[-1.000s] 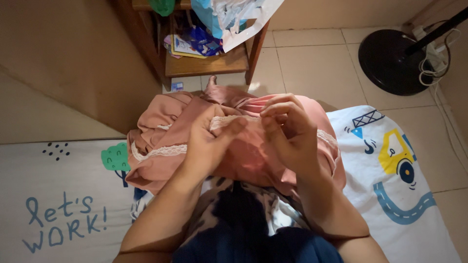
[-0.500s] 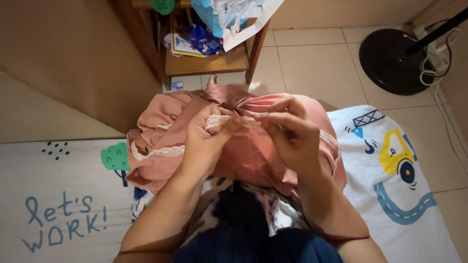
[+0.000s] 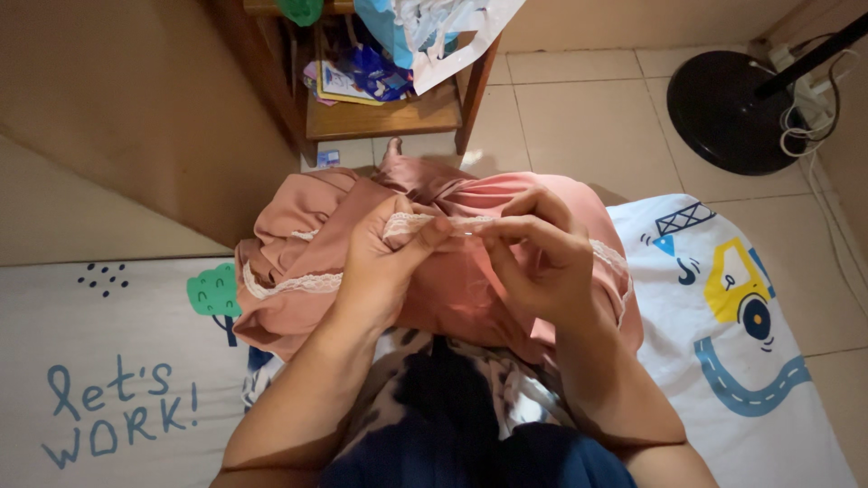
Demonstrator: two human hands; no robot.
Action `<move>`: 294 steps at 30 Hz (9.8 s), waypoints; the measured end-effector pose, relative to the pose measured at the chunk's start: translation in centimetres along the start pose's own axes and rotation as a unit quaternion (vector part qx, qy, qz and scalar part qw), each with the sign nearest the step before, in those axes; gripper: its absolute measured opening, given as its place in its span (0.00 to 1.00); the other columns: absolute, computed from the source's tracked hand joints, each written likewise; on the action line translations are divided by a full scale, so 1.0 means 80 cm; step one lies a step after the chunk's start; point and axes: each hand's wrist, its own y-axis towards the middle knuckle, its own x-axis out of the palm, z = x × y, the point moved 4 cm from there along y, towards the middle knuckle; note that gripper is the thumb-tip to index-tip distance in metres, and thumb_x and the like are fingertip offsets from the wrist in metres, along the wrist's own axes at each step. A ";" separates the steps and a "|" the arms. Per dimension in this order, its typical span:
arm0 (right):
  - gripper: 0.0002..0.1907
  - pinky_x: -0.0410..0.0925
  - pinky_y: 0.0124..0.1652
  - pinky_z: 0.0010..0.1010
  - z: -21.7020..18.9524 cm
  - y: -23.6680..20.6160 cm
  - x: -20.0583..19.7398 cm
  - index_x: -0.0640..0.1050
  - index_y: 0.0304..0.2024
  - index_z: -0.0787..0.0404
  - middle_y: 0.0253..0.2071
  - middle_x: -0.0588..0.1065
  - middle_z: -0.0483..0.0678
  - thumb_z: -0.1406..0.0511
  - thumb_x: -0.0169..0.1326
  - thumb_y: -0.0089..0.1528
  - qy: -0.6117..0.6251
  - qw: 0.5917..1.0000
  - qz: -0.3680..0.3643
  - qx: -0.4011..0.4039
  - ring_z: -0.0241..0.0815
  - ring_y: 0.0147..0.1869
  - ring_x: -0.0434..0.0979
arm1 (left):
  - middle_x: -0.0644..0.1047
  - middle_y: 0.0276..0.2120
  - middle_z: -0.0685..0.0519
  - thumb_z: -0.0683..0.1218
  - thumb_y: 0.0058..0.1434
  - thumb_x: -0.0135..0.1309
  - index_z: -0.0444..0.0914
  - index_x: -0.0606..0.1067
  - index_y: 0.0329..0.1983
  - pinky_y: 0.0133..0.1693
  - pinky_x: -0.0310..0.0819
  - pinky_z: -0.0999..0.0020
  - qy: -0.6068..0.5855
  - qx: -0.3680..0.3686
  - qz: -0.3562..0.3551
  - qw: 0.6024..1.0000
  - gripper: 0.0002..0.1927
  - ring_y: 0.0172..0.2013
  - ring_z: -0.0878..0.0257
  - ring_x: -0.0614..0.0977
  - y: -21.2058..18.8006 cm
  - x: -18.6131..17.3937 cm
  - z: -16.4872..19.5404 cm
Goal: The person sits with a pink garment on their lap and hand-sews a white lace trim onto its edge using a needle and thread. They pull the thread through the fabric, reposition the lace, and continue stitching along the trim throughout the clip.
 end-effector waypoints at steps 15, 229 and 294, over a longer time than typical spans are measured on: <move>0.10 0.75 0.45 0.26 0.003 0.002 0.002 0.87 0.51 0.67 0.46 0.77 0.49 0.80 0.66 0.68 -0.025 1.000 -0.007 0.006 0.37 0.46 0.81 | 0.87 0.49 0.47 0.40 0.81 0.66 0.32 0.78 0.50 0.57 0.89 0.62 0.053 0.014 0.001 0.998 0.08 0.50 0.59 0.90 -0.001 0.001 0.003; 0.09 0.78 0.46 0.34 0.028 -0.027 0.023 0.87 0.51 0.63 0.46 0.87 0.50 0.75 0.66 0.68 -0.046 0.994 -0.046 0.091 0.42 0.47 0.88 | 0.87 0.49 0.49 0.37 0.75 0.60 0.35 0.80 0.58 0.50 0.86 0.66 -0.075 -0.136 0.085 0.984 0.10 0.48 0.62 0.89 0.036 -0.061 -0.076; 0.09 0.78 0.57 0.45 0.018 -0.023 0.050 0.87 0.47 0.59 0.50 0.85 0.51 0.69 0.73 0.66 -0.222 0.974 0.038 0.018 0.56 0.55 0.87 | 0.85 0.53 0.48 0.34 0.75 0.60 0.35 0.77 0.61 0.54 0.84 0.65 -0.148 -0.087 0.092 0.981 0.13 0.54 0.58 0.88 0.026 -0.034 -0.074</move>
